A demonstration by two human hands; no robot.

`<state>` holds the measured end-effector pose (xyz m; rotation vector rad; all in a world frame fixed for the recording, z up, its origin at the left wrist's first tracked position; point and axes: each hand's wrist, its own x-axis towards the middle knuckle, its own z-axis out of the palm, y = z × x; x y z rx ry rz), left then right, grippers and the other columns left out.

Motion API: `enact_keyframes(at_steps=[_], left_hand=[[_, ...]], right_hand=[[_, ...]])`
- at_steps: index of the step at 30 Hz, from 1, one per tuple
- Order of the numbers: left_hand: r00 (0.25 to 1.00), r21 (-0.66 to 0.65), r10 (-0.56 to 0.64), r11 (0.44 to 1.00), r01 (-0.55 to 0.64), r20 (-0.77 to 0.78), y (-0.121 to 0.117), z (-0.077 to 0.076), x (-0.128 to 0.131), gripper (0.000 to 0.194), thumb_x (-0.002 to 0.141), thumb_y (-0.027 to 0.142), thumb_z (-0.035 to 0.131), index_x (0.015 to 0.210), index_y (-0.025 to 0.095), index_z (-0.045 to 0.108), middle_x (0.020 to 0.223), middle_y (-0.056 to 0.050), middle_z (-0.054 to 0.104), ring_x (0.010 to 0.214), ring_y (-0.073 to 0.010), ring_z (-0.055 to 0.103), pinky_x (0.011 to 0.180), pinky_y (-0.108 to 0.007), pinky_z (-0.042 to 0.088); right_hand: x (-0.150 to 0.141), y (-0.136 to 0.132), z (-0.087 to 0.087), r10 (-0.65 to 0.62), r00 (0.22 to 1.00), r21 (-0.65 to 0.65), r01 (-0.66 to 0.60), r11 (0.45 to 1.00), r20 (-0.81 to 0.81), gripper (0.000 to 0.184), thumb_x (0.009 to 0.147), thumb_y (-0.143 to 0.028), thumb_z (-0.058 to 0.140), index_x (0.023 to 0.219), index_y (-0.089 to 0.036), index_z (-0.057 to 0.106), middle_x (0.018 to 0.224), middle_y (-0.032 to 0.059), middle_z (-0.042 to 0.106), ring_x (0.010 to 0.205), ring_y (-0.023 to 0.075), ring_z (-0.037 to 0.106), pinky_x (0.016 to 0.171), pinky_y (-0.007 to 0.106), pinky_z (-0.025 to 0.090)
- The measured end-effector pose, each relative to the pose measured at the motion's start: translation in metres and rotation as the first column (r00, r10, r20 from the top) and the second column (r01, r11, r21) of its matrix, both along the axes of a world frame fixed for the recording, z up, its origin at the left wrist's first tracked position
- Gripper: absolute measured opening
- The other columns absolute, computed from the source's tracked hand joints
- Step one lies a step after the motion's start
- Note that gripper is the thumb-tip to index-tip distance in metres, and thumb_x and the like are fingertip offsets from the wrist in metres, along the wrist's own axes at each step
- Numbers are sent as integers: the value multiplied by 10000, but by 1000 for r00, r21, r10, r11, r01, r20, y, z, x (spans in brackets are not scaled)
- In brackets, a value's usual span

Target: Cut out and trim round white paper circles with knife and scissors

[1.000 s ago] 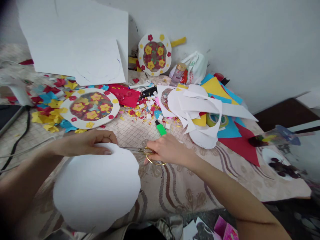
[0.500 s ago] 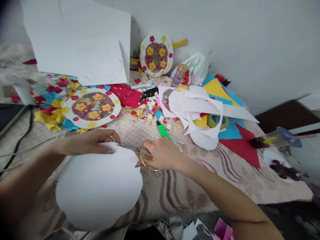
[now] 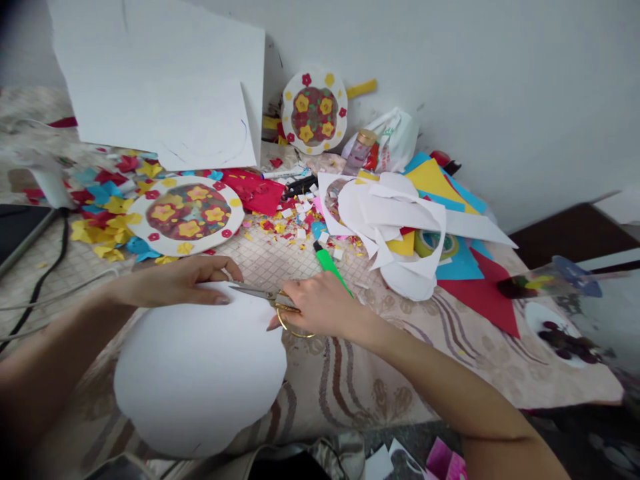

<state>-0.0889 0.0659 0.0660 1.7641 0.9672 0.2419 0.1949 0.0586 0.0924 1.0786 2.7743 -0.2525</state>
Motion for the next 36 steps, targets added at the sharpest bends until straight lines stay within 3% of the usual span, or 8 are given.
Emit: enact_keyframes(at_steps=[6,13,18,26,30,36], left_hand=[[999,-64,-12,998,15,50,0,2,1,420,887,483,636,1175,202,517,841,-21,709,696,-174,668,542,-221,430],[999,5,-11,1000,11,37,0,5,1,419,884,464,649,1186,194,540,781,3,683,661,-156,637,568,-223,434],[998,-31,-6,999,8,63,1,1,1,433,884,464,656,1202,198,533,767,9,674,655,-151,614,565,-213,430],[998,-42,-7,999,10,62,1,0,1,473,883,461,659,1254,200,528,846,-13,698,732,-176,655,604,-217,449],[1000,41,-4,999,4,-12,-1,4,3,512,870,444,667,1297,190,542,702,33,631,605,-147,597,562,-208,411],[998,62,7,998,-4,-59,-4,9,5,650,842,473,672,1417,221,504,827,-13,726,699,-198,686,635,-239,464]], right_hand=[[-4,2,0,0,1000,5,0,1000,26,385,950,-523,594,912,-145,655,752,67,752,685,202,667,573,291,145],[-3,1,-2,23,999,59,-24,998,22,425,938,-560,605,894,-142,665,705,64,741,674,210,681,569,290,147],[-1,0,-8,20,1000,62,-21,998,14,404,929,-541,630,892,-140,666,719,67,749,668,208,686,566,292,158],[2,1,-8,-72,991,-119,58,991,-112,234,927,-336,667,777,-165,610,709,16,724,653,150,644,573,253,230],[-1,2,1,-41,992,-139,24,990,-120,359,876,-498,710,780,-165,613,687,19,711,624,149,618,567,254,215],[-4,6,3,0,997,-68,-5,998,-78,475,853,-629,678,810,-157,655,739,64,756,631,173,639,568,273,185]])
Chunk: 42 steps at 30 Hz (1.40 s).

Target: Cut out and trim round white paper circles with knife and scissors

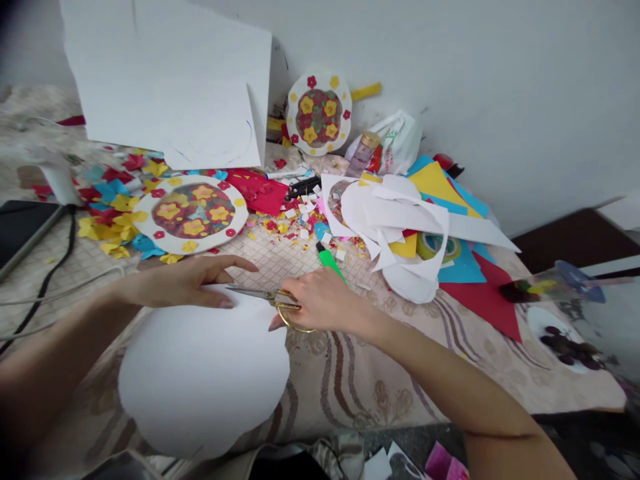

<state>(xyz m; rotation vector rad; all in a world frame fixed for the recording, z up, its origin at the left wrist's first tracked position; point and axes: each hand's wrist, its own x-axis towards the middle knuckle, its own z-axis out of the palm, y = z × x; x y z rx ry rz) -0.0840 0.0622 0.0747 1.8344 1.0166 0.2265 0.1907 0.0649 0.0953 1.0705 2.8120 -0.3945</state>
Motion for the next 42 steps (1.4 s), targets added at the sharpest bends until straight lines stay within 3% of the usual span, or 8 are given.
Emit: enact_keyframes(at_steps=[5,13,20,27,36,42], left_hand=[[1000,12,15,1000,-15,-2,-1,-1,0,751,814,510,691,1479,240,470,897,-42,764,777,-235,721,668,-262,497],[999,15,11,1000,-11,32,0,-1,-1,756,804,513,702,1474,242,478,853,-26,768,714,-216,712,636,-258,507],[999,-15,-19,1000,19,30,0,-1,-1,759,831,525,682,1494,240,446,865,-31,773,690,-207,707,615,-254,496],[997,-78,-36,996,41,66,0,-2,-2,775,841,493,676,1519,243,398,884,-34,777,709,-211,713,617,-253,493],[998,-52,8,999,-5,56,-2,3,2,762,785,494,723,1471,262,487,860,-35,771,798,-249,727,654,-266,507],[997,-152,-58,986,63,42,-3,4,5,760,857,416,664,1533,239,367,911,-28,769,767,-213,710,578,-225,453]], right_hand=[[0,4,-1,13,1000,43,-14,999,17,519,834,-669,672,810,-150,663,741,76,760,619,178,638,560,280,169],[-2,6,5,71,997,24,-72,997,5,425,878,-568,686,781,-155,661,696,42,740,592,144,601,556,268,172],[-1,12,5,133,990,92,-138,986,54,490,911,-625,605,799,-153,671,659,49,724,568,147,578,550,265,143],[4,14,-6,162,986,177,-165,970,31,520,891,-665,599,797,-158,664,653,44,718,563,151,569,546,280,134],[9,9,-23,154,987,176,-144,974,-41,411,919,-550,627,777,-164,651,616,21,690,558,141,575,546,282,169],[12,9,-28,161,981,124,-148,981,-108,277,924,-390,654,765,-164,636,582,-4,655,548,125,575,542,263,200]])
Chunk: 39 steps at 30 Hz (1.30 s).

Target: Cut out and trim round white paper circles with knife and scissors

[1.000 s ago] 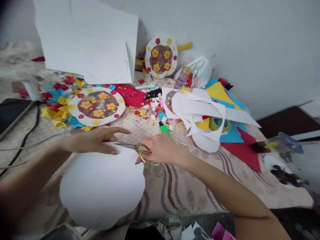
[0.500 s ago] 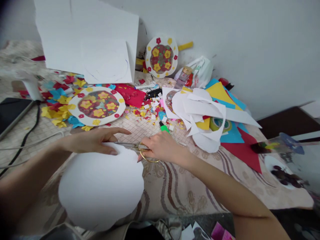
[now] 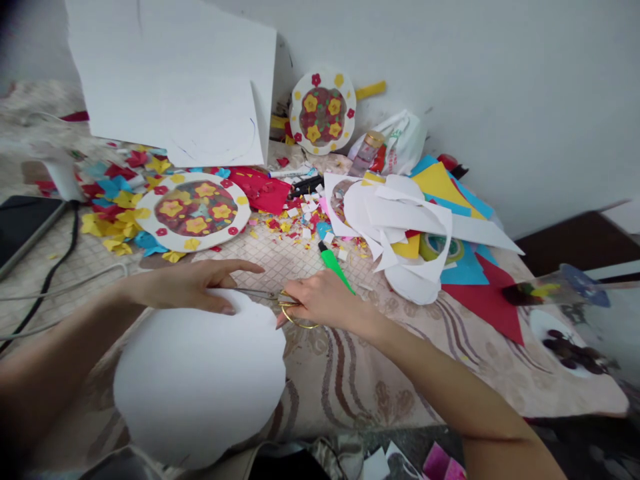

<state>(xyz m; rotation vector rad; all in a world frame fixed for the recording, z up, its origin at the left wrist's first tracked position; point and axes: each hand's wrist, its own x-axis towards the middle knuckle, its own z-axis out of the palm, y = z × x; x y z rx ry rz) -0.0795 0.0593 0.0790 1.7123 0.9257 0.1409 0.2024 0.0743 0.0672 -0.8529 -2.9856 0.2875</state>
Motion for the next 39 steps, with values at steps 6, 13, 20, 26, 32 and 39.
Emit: enact_keyframes(at_steps=[6,13,20,26,32,39], left_hand=[[997,-96,41,995,-35,62,3,-7,-5,794,875,441,662,1553,257,291,1087,-80,775,782,-218,732,579,-237,477],[973,-137,198,974,-182,116,8,-9,-7,747,828,463,713,1465,240,393,1026,-84,778,856,-257,751,656,-280,527],[765,-46,591,798,-601,255,16,-16,-9,694,839,696,607,1310,188,568,1276,-158,700,1124,-303,669,857,-378,546],[601,-98,733,656,-748,318,25,-25,-18,594,820,728,591,853,141,679,1181,-171,722,982,-280,694,844,-393,558],[650,-37,705,685,-727,283,23,-26,-17,546,804,664,683,1020,163,677,1162,-117,722,927,-230,695,789,-342,570],[831,-135,522,853,-504,194,12,-14,-13,598,758,576,779,1180,195,593,1029,-81,748,857,-279,740,651,-336,601]], right_hand=[[5,-5,-6,-303,922,-353,207,913,-243,319,917,-385,596,675,-179,566,597,-7,641,536,104,516,542,227,275],[-12,-24,-21,-719,656,-885,168,435,-229,462,702,-615,749,759,-182,597,586,-59,514,450,66,384,422,198,308],[3,-19,-27,-848,482,-916,193,351,-223,378,723,-527,743,734,-200,553,478,-85,449,379,64,371,361,189,302],[28,-8,-32,-881,354,-892,208,401,-313,377,717,-511,767,712,-202,551,426,-90,432,342,70,366,333,201,306],[34,-1,-37,-901,243,-889,204,410,-360,405,693,-527,788,692,-207,539,423,-90,423,338,65,338,323,206,276],[33,-4,-41,-873,337,-877,204,434,-354,502,743,-689,686,708,-220,512,427,-83,407,357,87,355,367,226,301]])
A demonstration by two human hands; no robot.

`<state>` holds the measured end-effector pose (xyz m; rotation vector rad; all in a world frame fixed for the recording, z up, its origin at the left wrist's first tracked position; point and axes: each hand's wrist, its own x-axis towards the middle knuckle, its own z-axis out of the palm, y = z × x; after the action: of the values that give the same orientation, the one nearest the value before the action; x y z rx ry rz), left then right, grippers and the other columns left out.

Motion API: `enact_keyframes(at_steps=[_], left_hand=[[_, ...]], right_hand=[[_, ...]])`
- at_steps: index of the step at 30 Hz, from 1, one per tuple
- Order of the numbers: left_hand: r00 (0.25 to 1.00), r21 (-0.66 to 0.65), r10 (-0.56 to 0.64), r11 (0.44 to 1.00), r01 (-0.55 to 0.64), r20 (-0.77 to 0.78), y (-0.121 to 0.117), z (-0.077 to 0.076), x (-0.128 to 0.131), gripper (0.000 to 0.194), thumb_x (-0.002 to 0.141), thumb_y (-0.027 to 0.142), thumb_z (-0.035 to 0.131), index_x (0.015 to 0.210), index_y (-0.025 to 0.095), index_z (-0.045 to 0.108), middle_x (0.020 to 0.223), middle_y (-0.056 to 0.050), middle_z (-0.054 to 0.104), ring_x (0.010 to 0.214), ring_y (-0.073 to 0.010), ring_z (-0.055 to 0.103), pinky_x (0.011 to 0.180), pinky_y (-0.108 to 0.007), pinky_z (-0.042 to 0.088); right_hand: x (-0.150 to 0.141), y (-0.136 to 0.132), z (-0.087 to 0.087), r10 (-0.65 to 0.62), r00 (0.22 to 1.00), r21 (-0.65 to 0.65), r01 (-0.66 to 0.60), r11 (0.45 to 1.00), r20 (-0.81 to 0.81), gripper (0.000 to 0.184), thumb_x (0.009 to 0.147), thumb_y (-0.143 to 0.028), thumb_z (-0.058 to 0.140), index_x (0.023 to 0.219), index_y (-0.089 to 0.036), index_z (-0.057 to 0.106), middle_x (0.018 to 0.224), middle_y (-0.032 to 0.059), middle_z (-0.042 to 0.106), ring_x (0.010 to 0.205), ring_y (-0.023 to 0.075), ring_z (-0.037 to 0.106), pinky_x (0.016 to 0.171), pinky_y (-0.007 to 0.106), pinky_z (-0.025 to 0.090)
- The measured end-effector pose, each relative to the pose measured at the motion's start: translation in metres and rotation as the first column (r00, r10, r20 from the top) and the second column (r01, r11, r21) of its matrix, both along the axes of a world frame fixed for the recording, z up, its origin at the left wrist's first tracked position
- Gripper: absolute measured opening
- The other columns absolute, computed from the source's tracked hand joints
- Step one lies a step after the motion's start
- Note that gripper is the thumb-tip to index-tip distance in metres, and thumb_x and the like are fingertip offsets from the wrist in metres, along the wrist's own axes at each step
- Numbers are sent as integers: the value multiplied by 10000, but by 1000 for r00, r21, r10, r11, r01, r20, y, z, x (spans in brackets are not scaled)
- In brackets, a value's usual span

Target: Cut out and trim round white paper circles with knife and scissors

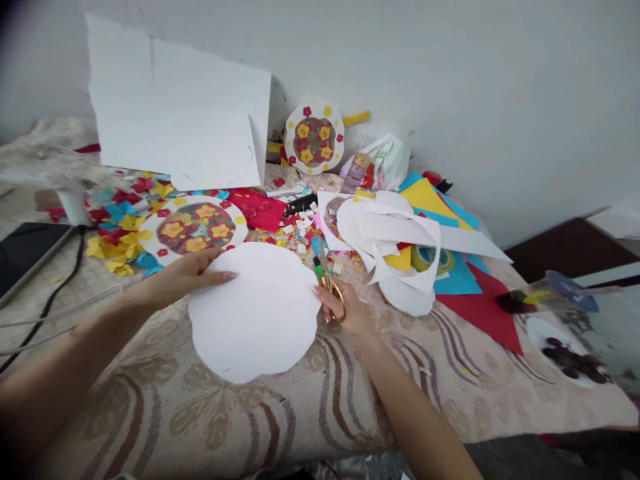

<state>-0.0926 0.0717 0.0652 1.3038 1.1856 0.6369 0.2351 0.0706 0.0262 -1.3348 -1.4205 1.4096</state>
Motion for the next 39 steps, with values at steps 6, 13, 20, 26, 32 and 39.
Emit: enact_keyframes(at_steps=[6,13,20,26,32,39], left_hand=[[950,1,-245,968,250,-193,0,12,-9,500,777,554,759,1124,224,617,1010,-41,742,800,-233,724,612,-272,569],[817,57,-404,883,465,-412,-2,13,1,421,793,543,717,1010,199,607,879,-21,702,767,-199,670,602,-240,498],[817,59,-436,869,491,-379,-3,12,2,384,804,513,715,999,201,606,857,3,694,726,-172,660,602,-228,467],[825,13,-448,876,482,-344,-2,10,2,374,804,507,716,996,206,604,849,10,689,708,-170,656,572,-223,466],[831,41,-430,880,473,-352,-2,9,1,359,799,492,727,993,210,616,850,10,692,718,-175,664,579,-222,472],[853,30,-424,891,454,-306,-3,9,2,323,785,461,733,968,217,630,814,15,703,680,-168,655,571,-222,467]], right_hand=[[1,-10,23,278,897,153,-346,926,344,526,782,-717,612,787,-197,533,580,-58,447,491,103,393,491,237,306],[-10,-21,27,266,655,240,-576,781,707,436,902,-567,594,693,-211,454,555,-55,446,512,110,395,555,254,262],[-12,-26,26,218,522,233,-666,709,825,340,861,-419,704,692,-196,510,584,-32,547,554,123,492,561,263,235],[-11,-28,23,173,523,264,-655,708,835,316,851,-397,727,705,-188,540,575,-24,609,552,132,547,563,262,240],[-10,-28,19,121,524,317,-666,675,843,248,893,-382,685,767,-186,597,616,-10,690,580,149,628,559,273,257],[-8,-27,15,-49,547,475,-675,565,836,279,894,-409,685,742,-185,615,583,-2,694,531,144,621,547,288,273]])
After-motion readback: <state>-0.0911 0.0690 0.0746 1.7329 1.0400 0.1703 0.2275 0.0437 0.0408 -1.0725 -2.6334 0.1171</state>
